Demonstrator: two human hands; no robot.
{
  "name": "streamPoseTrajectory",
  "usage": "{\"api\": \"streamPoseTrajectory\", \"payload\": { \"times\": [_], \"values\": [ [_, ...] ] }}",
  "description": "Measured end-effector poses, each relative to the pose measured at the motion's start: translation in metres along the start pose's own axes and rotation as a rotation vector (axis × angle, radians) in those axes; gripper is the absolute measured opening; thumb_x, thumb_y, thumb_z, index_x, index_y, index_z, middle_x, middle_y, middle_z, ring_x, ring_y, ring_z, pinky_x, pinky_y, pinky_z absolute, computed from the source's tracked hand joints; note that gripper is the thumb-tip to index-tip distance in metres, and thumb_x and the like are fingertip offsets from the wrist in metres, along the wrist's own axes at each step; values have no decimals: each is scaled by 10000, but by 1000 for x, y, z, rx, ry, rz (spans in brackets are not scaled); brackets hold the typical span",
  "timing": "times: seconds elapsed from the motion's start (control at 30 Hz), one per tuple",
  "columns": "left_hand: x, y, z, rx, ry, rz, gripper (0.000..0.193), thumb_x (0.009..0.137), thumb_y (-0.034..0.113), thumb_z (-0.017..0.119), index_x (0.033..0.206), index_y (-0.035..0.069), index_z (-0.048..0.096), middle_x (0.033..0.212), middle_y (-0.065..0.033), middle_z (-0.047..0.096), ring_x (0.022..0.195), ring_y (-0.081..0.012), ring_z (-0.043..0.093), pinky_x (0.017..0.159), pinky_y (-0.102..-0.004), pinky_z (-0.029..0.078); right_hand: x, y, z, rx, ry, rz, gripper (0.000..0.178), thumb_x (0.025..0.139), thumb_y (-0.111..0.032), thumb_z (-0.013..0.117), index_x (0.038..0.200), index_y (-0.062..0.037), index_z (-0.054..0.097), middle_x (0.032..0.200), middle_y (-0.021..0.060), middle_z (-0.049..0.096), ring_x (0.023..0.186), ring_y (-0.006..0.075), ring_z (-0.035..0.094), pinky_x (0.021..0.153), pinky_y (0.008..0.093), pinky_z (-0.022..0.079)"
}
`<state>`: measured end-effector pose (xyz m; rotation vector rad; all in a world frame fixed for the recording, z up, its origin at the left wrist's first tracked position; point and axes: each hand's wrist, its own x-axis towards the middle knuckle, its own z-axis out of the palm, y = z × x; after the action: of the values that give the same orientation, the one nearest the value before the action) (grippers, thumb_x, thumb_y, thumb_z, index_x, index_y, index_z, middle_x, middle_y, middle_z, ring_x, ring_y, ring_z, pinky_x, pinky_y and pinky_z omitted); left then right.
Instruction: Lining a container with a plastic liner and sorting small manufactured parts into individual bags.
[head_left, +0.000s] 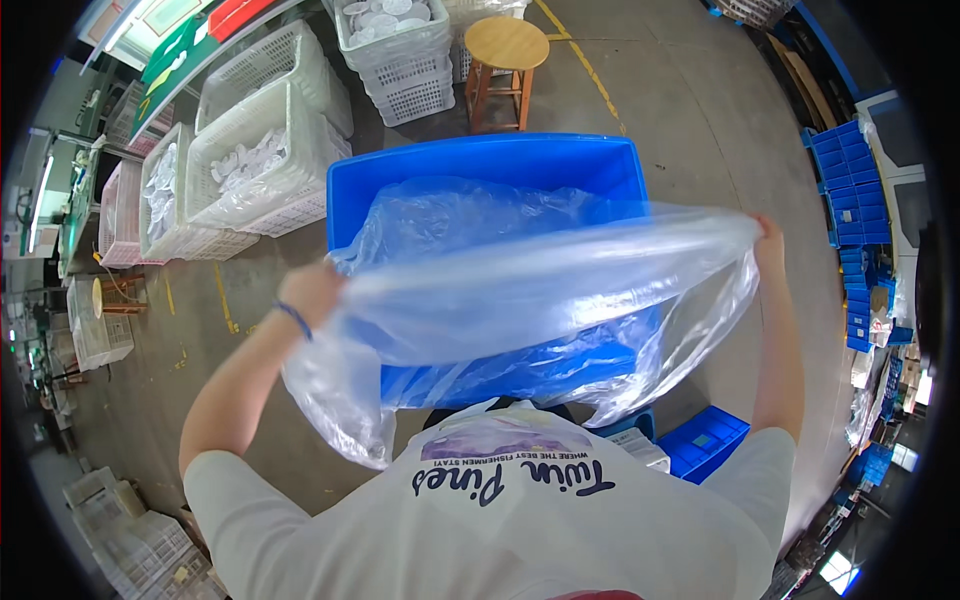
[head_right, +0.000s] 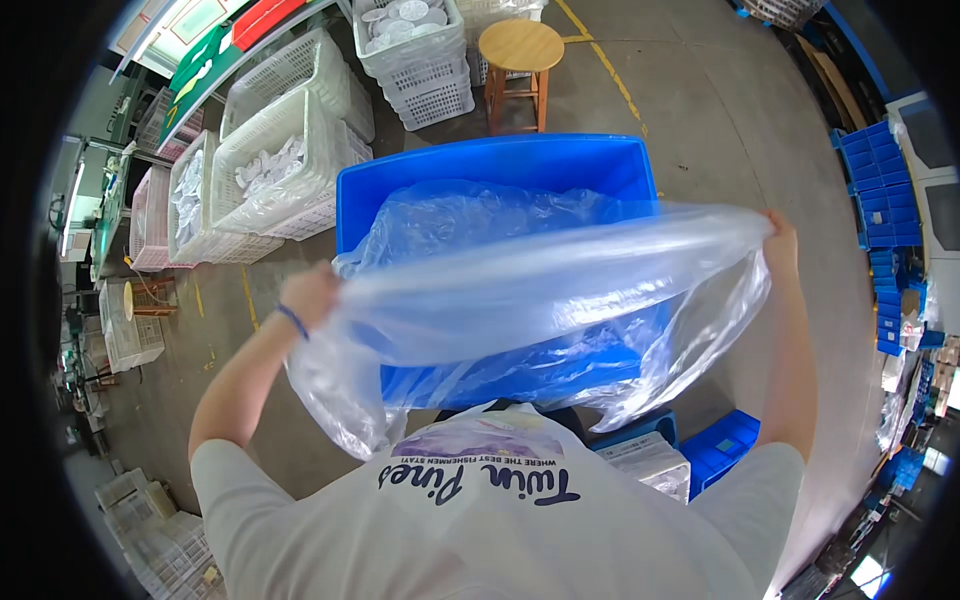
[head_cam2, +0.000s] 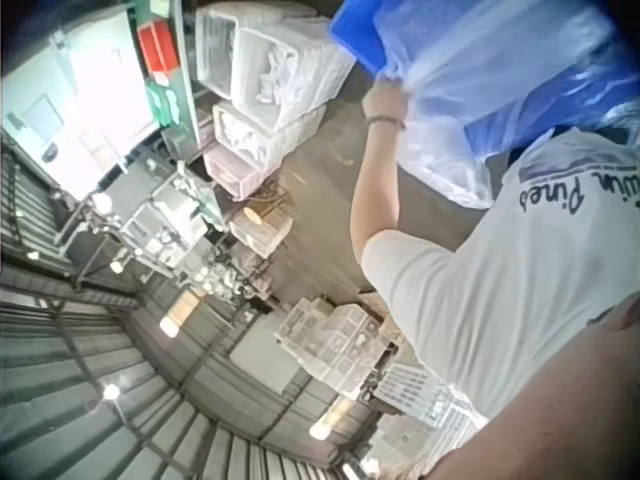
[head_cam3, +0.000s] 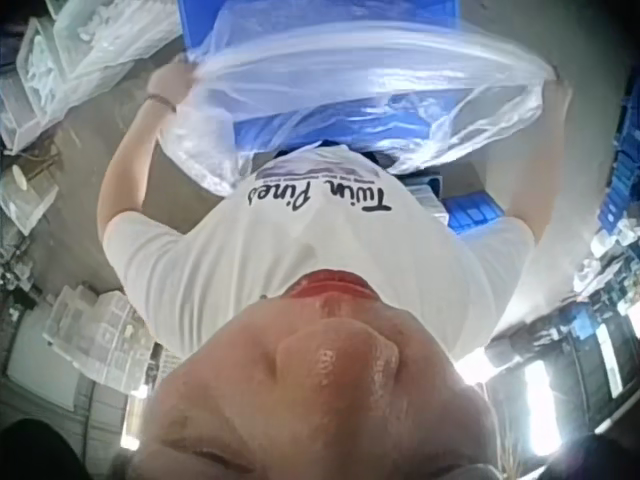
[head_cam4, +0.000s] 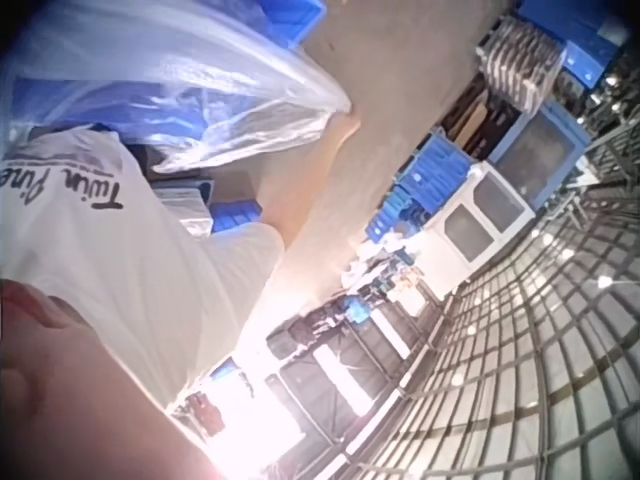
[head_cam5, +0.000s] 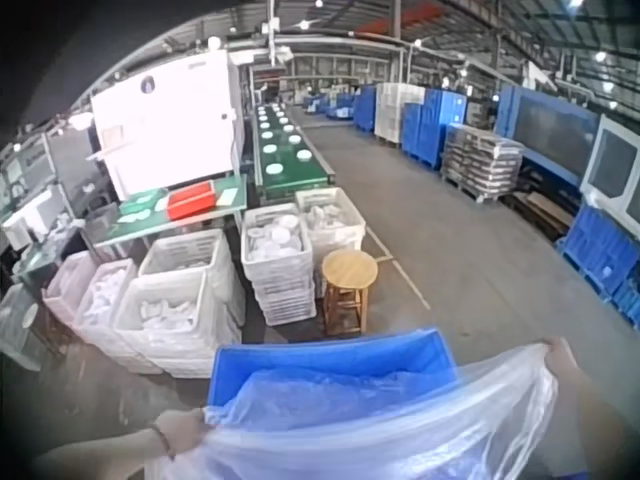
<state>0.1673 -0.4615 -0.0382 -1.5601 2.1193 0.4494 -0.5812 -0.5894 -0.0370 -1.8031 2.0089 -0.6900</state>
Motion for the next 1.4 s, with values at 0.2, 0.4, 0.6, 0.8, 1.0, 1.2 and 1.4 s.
{"api": "streamPoseTrajectory", "payload": {
  "times": [0.2,0.4,0.6,0.8,1.0,1.2,1.4],
  "values": [
    [57,-135,-15,-886,649,-349,361,811,17,426,1155,-2,531,914,-145,599,826,-258,611,783,-362,492,44,-64,24,825,-101,301,324,783,38,479,1100,6,535,935,84,612,841,151,603,721,250,491],
    [36,-109,-24,-1466,635,-141,500,800,38,516,1291,18,422,1031,-65,595,845,-223,601,805,-343,493,21,-88,37,432,-295,85,373,772,-6,579,1138,-35,516,949,77,637,880,224,627,731,315,497],
    [58,-66,-36,-36,119,-343,500,695,81,631,1186,110,546,1165,-118,571,945,-322,596,797,-401,488,66,21,39,-687,-160,99,416,726,-75,605,1137,-103,551,955,174,633,889,300,627,743,370,496],
    [108,-177,-10,-1025,336,-545,417,784,51,531,1199,8,527,839,-97,641,753,-139,607,673,-256,501,118,53,60,707,-4,509,230,829,-52,482,1035,16,557,949,152,631,850,252,632,715,359,519],
    [79,-220,-24,-1764,477,-143,234,846,112,539,1066,41,572,869,-65,635,845,-158,607,762,-291,510,128,73,29,1008,-352,297,271,831,-64,546,1089,22,540,995,136,624,908,230,615,808,363,497],
    [79,-275,14,-1655,776,-275,256,812,23,496,1043,63,599,988,-74,612,1006,-214,567,916,-329,433,127,58,54,-541,-131,-44,343,777,-85,579,1102,26,579,899,81,645,858,196,618,774,300,478],
    [181,-246,74,-684,595,-405,335,707,49,531,1018,49,656,1072,-126,638,1097,-235,548,928,-310,407,167,48,154,402,-91,523,328,805,-118,561,1110,-1,594,911,72,635,776,129,584,679,234,462]
  ]
}}
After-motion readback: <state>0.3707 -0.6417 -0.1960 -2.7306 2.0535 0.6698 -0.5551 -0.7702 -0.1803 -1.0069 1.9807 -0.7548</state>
